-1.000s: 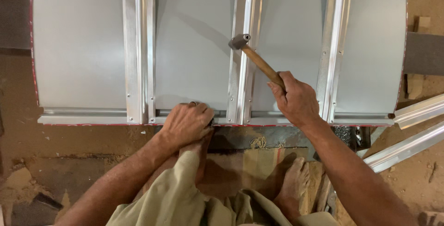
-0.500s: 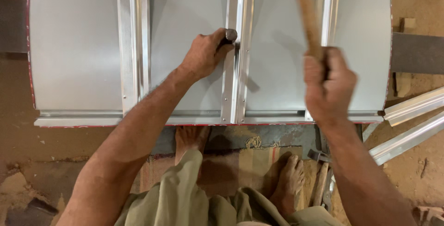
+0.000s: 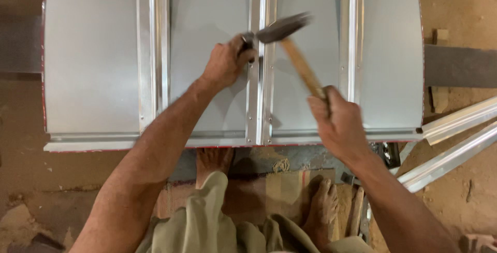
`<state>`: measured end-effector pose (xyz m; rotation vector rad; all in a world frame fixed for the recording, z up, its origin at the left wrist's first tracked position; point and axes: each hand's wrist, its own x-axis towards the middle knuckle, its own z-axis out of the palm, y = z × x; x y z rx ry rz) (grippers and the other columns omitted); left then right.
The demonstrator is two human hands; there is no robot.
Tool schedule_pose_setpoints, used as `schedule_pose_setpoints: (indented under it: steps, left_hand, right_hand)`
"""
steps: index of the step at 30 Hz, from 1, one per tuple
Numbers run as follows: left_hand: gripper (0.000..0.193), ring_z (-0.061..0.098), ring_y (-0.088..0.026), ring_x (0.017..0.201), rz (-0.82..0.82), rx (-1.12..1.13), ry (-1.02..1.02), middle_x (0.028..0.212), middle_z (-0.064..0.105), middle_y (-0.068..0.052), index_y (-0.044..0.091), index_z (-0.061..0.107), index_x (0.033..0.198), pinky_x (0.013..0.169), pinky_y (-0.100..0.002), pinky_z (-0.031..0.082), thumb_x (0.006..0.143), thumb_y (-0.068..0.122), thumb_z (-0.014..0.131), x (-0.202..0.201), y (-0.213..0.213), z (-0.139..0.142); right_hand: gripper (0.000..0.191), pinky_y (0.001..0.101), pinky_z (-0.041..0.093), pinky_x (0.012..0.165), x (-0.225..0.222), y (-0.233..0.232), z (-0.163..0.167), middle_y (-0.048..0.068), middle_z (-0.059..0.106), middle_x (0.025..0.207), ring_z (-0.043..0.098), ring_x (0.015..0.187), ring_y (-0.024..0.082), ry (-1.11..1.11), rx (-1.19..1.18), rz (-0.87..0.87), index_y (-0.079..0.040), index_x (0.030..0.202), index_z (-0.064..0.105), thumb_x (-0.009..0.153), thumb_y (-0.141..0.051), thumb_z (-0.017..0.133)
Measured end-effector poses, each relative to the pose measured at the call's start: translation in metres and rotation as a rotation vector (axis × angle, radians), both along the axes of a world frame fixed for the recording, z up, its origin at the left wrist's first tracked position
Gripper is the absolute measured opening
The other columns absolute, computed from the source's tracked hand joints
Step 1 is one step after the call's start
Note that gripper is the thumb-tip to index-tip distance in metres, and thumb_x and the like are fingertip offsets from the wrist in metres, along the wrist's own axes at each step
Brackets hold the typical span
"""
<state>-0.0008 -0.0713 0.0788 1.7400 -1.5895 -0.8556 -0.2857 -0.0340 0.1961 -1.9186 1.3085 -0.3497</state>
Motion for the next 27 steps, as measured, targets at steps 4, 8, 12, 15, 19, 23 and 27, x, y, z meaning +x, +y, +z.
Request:
schedule_pose_setpoints:
  steps: [4,8,12,15,19,23,27]
  left_hand:
    - [0.026,0.075,-0.022,0.083,0.123,0.175,0.169,0.096,0.076,-0.011,0.001,0.063,0.109,0.075,-0.038,0.060,0.102,0.026,0.060,0.023,-0.041,0.003]
    - [0.025,0.075,-0.017,0.091,0.097,0.144,0.292,0.099,0.079,-0.009,0.001,0.065,0.109,0.083,-0.035,0.058,0.100,0.024,0.058,0.027,-0.049,0.002]
    - [0.022,0.074,-0.016,0.089,0.116,0.205,0.303,0.096,0.076,-0.008,0.001,0.064,0.105,0.084,-0.034,0.060,0.100,0.021,0.056,0.020,-0.048,0.010]
    - [0.013,0.068,-0.016,0.083,0.100,0.114,0.565,0.086,0.068,-0.004,0.002,0.061,0.099,0.082,-0.036,0.058,0.098,0.015,0.055,0.022,-0.018,0.016]
    - [0.042,0.047,-0.021,0.067,0.199,0.083,0.221,0.069,0.049,-0.007,0.005,0.054,0.080,0.058,-0.038,0.040,0.093,0.042,0.070,0.057,0.088,0.023]
    - [0.091,0.065,-0.022,0.087,0.043,0.154,-0.518,0.097,0.070,-0.011,0.003,0.061,0.127,0.079,-0.041,0.054,0.063,0.062,0.088,0.102,0.221,0.026]
    - [0.083,0.069,-0.027,0.090,-0.034,0.016,-0.889,0.100,0.072,-0.014,0.010,0.058,0.140,0.084,-0.048,0.058,0.068,0.039,0.086,0.138,0.267,0.003]
  right_hand:
    - [0.033,0.0265,0.036,0.036,0.006,0.007,0.037,-0.001,0.048,0.058,0.043,0.040,0.006,-0.543,-0.474,-0.034,-0.009,0.086,0.054,0.111,-0.029,0.044]
    - [0.035,0.0275,0.039,0.032,0.039,0.015,-0.015,0.000,0.050,0.057,0.045,0.037,0.007,-0.821,-0.435,-0.042,-0.009,0.089,0.051,0.109,-0.036,0.038]
    - [0.043,0.0298,0.039,0.028,0.015,0.017,-0.088,0.002,0.052,0.057,0.044,0.036,0.012,0.222,0.261,0.134,-0.007,0.098,0.051,0.105,-0.045,0.033]
    - [0.051,0.0324,0.043,0.033,-0.037,0.041,-0.109,0.001,0.053,0.056,0.046,0.040,0.014,0.345,0.301,0.227,-0.008,0.106,0.055,0.100,-0.053,0.033]
    - [0.060,0.0364,0.049,0.040,-0.110,0.094,-0.121,-0.001,0.056,0.061,0.051,0.048,0.014,0.284,0.440,0.513,-0.006,0.093,0.070,0.101,-0.057,0.039]
    - [0.051,0.0413,0.055,0.058,-0.155,0.144,-0.155,0.004,0.061,0.079,0.062,0.067,0.020,0.117,0.298,0.571,-0.002,0.100,0.070,0.111,-0.045,0.045]
    - [0.021,0.0372,0.059,0.070,-0.158,0.138,-0.186,0.009,0.069,0.086,0.067,0.068,0.021,0.728,0.489,0.337,-0.012,0.112,0.067,0.099,-0.023,0.055]
